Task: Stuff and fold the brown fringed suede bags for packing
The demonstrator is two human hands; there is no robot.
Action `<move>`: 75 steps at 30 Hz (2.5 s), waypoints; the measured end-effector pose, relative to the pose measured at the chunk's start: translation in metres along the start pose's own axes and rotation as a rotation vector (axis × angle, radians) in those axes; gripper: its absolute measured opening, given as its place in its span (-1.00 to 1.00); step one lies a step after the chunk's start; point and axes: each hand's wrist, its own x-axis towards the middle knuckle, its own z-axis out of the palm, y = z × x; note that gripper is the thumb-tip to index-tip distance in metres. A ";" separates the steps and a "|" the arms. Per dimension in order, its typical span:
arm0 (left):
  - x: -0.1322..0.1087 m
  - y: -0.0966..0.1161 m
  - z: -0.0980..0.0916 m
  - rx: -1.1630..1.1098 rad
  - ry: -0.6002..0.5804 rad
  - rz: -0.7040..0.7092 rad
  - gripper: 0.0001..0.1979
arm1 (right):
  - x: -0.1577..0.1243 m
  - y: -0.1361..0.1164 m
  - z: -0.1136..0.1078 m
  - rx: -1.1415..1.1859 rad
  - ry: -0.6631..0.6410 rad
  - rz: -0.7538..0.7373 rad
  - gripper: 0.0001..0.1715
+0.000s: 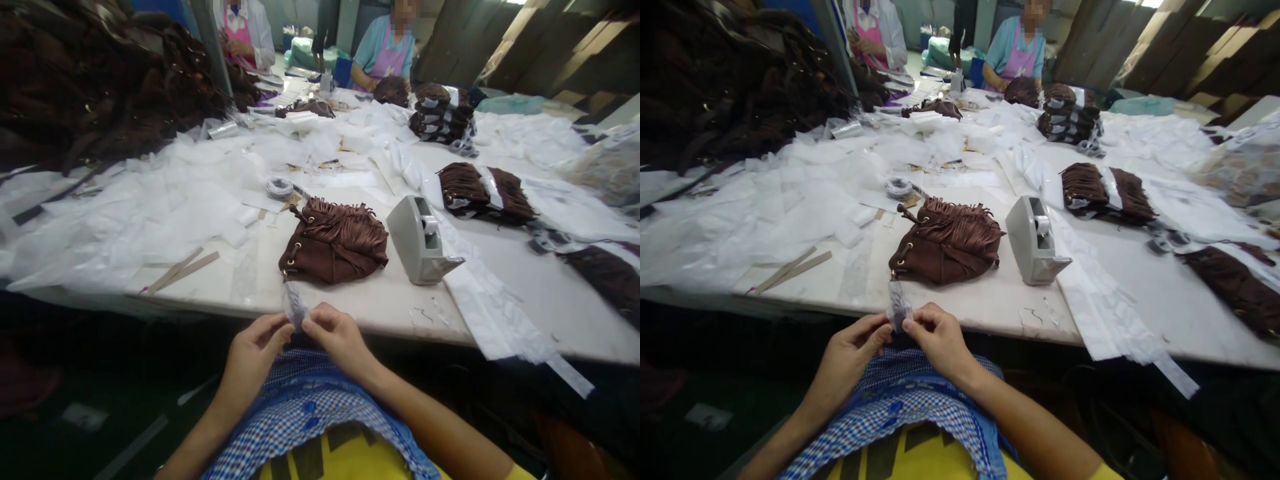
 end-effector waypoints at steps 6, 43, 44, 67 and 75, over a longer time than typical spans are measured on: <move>0.004 -0.006 0.008 -0.285 -0.010 -0.212 -0.75 | -0.005 0.002 0.012 -0.355 0.040 -0.288 -0.83; 0.020 -0.019 -0.032 0.027 0.039 0.065 -0.79 | 0.225 -0.075 0.155 -1.274 -0.660 -0.447 -0.67; 0.019 -0.018 -0.033 0.022 0.035 0.066 -0.79 | 0.228 -0.075 0.156 -1.276 -0.660 -0.415 -0.66; 0.034 0.006 -0.041 0.037 0.127 0.015 -0.68 | 0.166 -0.100 -0.022 -0.348 -0.273 -0.228 -0.70; 0.040 0.018 -0.050 -0.327 0.058 -0.197 -0.59 | 0.054 -0.054 -0.047 -0.321 -0.274 -0.117 -0.67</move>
